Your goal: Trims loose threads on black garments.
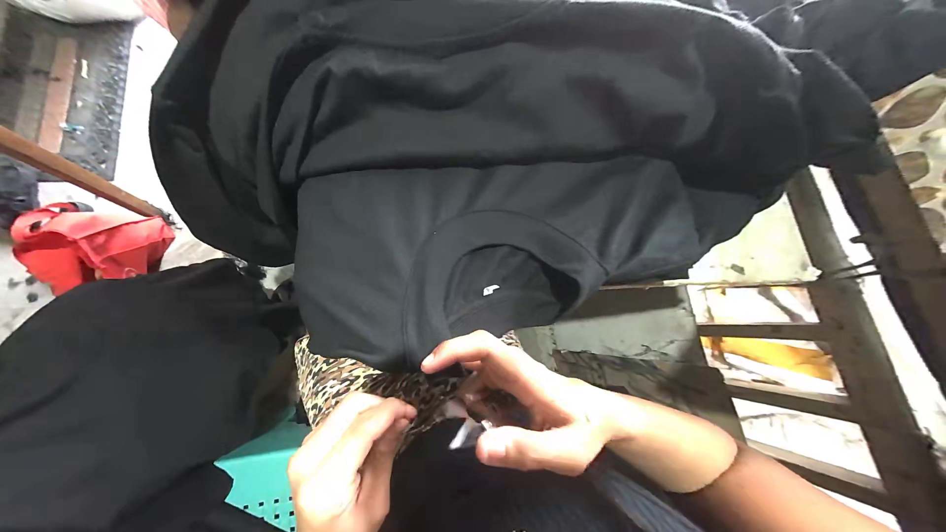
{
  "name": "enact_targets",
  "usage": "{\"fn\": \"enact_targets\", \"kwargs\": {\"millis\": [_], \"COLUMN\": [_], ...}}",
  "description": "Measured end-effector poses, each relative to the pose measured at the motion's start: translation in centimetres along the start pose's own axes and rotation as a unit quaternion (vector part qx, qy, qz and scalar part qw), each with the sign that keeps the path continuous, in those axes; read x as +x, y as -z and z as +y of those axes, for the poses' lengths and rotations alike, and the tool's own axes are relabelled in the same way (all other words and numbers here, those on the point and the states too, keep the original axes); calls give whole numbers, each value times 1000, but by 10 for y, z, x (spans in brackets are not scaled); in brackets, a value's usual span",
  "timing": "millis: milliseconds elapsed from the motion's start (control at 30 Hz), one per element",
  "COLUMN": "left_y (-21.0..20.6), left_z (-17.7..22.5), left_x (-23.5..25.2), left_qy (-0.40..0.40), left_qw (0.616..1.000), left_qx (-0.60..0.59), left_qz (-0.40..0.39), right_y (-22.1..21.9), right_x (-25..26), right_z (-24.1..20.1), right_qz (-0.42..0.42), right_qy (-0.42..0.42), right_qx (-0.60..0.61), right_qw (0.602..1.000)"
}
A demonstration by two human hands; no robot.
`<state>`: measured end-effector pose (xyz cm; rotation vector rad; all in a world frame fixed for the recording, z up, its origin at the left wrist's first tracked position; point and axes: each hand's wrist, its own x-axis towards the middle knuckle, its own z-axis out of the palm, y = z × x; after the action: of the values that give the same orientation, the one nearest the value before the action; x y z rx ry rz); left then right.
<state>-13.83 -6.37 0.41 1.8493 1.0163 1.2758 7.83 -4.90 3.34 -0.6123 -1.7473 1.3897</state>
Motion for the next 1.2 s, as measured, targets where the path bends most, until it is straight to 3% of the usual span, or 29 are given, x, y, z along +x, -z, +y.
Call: {"fn": "enact_targets", "kwargs": {"millis": [133,233,333,533,667,867,1033,1100,1200], "left_y": [4,2,1,-5,-25,-21,-16,-16,-19], "left_z": [2,2,1,-10,-12,-16,-11,-9,-9], "left_x": [1,1,3,11,16,14,7,7,5], "left_qy": [13,12,21,-14,-38,-49,-48,-56,-75], "left_qw": [999,998,997,983,979,979,977,976,976], "left_qx": [-33,-46,-49,114,143,126,140,146,147], "left_qz": [24,37,57,141,141,151,156,154,139], "right_y": [-3,-6,-7,-9,-14,-15,-22,-23,-23], "right_x": [-1,-3,-5,-7,-10,-14,-7,-6,-3], "right_z": [10,13,14,10,12,20,28,30,30], "right_qz": [47,67,81,74,73,103,151,152,148], "right_qy": [67,71,60,14,17,45,88,88,81], "right_qx": [-172,-183,-152,54,43,-158,-450,-488,-489], "right_qw": [982,978,983,996,996,981,876,855,856]}}
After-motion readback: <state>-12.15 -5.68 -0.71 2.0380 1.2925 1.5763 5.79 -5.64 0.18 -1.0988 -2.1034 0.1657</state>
